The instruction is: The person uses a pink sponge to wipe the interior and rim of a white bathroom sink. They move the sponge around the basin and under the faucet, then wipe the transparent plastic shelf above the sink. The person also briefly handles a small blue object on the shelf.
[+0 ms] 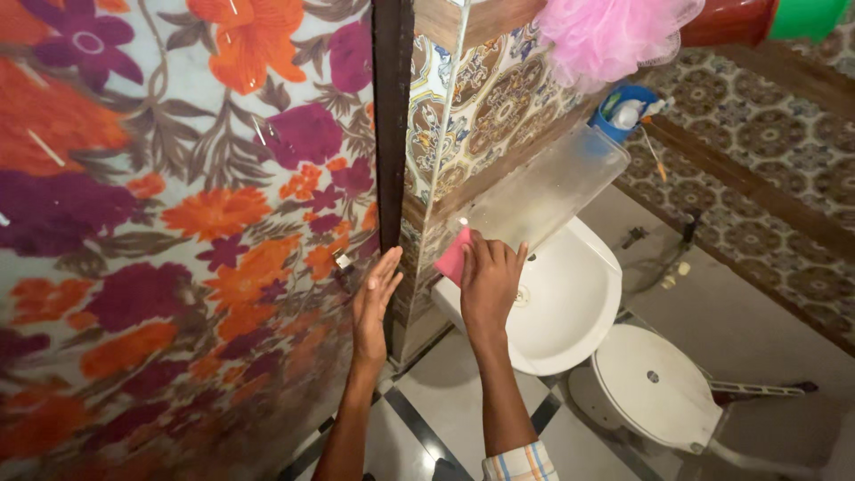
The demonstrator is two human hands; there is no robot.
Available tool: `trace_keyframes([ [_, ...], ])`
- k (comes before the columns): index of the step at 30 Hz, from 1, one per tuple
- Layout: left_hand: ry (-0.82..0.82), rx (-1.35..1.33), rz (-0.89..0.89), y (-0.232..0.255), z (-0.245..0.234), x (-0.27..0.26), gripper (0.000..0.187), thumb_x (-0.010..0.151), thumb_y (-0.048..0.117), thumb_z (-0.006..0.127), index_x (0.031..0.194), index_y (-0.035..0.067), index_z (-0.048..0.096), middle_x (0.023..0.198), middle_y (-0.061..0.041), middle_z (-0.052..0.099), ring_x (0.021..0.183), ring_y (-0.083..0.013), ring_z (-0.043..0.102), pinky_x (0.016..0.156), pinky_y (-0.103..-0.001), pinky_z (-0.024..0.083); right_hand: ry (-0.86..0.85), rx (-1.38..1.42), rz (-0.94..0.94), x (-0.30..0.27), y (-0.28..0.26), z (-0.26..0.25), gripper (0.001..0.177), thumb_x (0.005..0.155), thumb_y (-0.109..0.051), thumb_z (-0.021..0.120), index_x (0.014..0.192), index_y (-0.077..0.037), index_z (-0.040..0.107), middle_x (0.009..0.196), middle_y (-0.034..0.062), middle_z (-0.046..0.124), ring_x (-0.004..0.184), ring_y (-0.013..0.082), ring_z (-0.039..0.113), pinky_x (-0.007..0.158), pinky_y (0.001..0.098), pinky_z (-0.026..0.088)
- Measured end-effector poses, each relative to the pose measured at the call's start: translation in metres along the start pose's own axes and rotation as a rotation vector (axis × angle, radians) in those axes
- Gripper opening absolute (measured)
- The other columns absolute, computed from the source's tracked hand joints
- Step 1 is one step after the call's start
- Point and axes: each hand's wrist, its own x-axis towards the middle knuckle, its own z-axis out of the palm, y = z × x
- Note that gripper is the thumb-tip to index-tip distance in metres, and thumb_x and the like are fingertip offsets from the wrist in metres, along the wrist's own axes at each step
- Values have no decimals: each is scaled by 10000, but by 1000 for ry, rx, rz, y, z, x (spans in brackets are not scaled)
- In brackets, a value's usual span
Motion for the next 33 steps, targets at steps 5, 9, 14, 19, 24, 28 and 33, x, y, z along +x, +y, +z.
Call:
trace_keyframes([
  [5, -38, -45, -11, -3, -4, 9, 674, 1103, 456, 337, 1522, -63, 433, 1588, -230, 468, 1511, -333, 424, 1252, -473, 322, 39, -23, -29, 0, -3, 10, 279, 1011, -162, 622, 1261, -56, 686, 1103, 103, 668, 1150, 323, 579, 1212, 614, 275],
  [9, -63, -52, -17, -4, -10, 13, 672, 1105, 455, 334, 1522, -63, 432, 1590, -229, 467, 1509, -331, 428, 1253, -471, 323, 76, -104, -32, 1, -5, 16, 264, 1002, -164, 642, 1239, -62, 692, 1140, 114, 660, 1216, 356, 556, 1220, 621, 259],
  [14, -61, -45, -20, -2, -17, 14, 668, 1104, 453, 327, 1523, -55, 435, 1589, -230, 468, 1506, -322, 434, 1239, -461, 345, 88, -108, 17, -2, -10, 8, 228, 978, -170, 658, 1177, -69, 708, 1176, 110, 637, 1225, 349, 541, 1214, 645, 225],
  [19, -56, -82, -16, -2, -23, 11, 657, 1113, 446, 325, 1520, -56, 442, 1593, -232, 468, 1504, -322, 442, 1243, -449, 346, 43, -113, 88, -11, -7, -9, 220, 986, -174, 679, 1184, -87, 723, 1161, 101, 628, 1193, 320, 546, 1230, 651, 216],
  [24, -46, -125, -27, 1, -19, 8, 650, 1109, 436, 326, 1522, -53, 439, 1585, -232, 476, 1496, -320, 453, 1238, -450, 355, 26, -167, 109, -19, -3, -28, 250, 943, -156, 693, 1189, -142, 732, 1157, 67, 648, 1233, 327, 534, 1213, 653, 205],
  [28, -47, -94, -44, 3, -14, 5, 649, 1106, 435, 308, 1520, -46, 444, 1581, -223, 482, 1492, -313, 455, 1233, -444, 359, 16, -198, 85, -27, 0, -37, 291, 948, -93, 663, 1230, -141, 720, 1223, 52, 658, 1278, 353, 506, 1206, 656, 200],
  [33, -46, -107, -33, 5, -10, 6, 641, 1115, 433, 299, 1511, -47, 453, 1573, -221, 495, 1490, -316, 465, 1237, -449, 367, 58, -163, 82, -28, 3, -40, 325, 888, -21, 669, 1191, -118, 731, 1326, 147, 632, 1190, 418, 474, 1120, 618, 288],
])
